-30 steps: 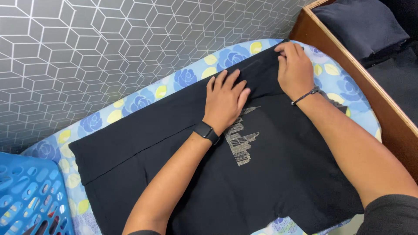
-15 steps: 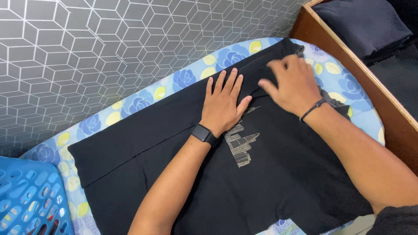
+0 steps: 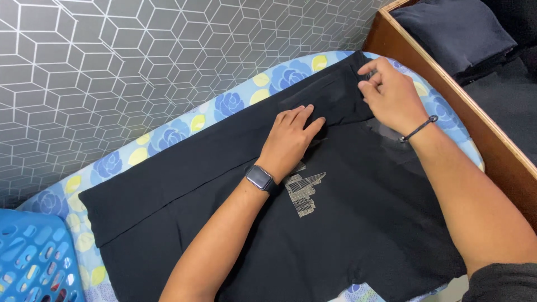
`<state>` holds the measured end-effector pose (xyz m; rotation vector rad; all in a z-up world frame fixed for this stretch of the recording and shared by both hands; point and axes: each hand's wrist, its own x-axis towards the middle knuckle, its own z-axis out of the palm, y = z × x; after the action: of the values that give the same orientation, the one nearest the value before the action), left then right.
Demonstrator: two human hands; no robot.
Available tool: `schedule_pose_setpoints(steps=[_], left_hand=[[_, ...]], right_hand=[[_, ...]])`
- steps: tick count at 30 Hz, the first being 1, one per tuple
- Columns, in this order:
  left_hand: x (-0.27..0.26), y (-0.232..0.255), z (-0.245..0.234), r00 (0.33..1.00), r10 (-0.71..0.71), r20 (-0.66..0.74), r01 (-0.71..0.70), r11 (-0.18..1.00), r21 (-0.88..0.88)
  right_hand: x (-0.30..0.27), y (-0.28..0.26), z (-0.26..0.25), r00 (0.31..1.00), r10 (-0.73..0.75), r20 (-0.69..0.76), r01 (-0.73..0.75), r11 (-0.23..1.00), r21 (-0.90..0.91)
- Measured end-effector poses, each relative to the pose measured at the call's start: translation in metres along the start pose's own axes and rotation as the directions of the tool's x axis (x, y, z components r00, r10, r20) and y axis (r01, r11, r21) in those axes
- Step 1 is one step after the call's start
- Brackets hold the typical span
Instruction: The person folds a black patterned garment and a black t-shirt on a floral ironing board, then places both folded items into a wooden drawer. The person handles each item by hand, smoothing and aligning edges before folding.
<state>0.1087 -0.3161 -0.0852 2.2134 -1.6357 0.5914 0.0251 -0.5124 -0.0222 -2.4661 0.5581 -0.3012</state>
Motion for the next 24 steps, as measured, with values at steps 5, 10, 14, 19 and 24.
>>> schedule_pose_setpoints(steps=[5,10,14,19,24], left_hand=[[0.001,0.005,0.003,0.999,-0.042,-0.003,0.042,0.999,-0.019],[0.002,0.011,-0.001,0.994,-0.1,0.045,0.102,0.994,-0.04],[0.004,0.015,-0.01,0.988,-0.118,0.095,0.122,0.992,-0.036],[0.004,0.018,-0.014,0.992,-0.087,0.092,0.09,0.996,-0.028],[0.013,0.018,-0.038,0.994,-0.016,-0.107,0.033,0.986,0.161]], right_hand=[[-0.006,-0.016,-0.011,0.988,0.108,0.113,-0.103,0.993,-0.05],[0.0,-0.005,-0.011,0.984,0.058,0.169,-0.081,0.988,0.135],[0.003,-0.002,-0.012,0.977,-0.05,0.206,-0.015,0.953,0.303],[0.001,0.006,-0.006,0.964,-0.24,0.115,0.247,0.968,-0.053],[-0.007,-0.022,0.014,0.779,-0.578,-0.244,0.526,0.814,-0.247]])
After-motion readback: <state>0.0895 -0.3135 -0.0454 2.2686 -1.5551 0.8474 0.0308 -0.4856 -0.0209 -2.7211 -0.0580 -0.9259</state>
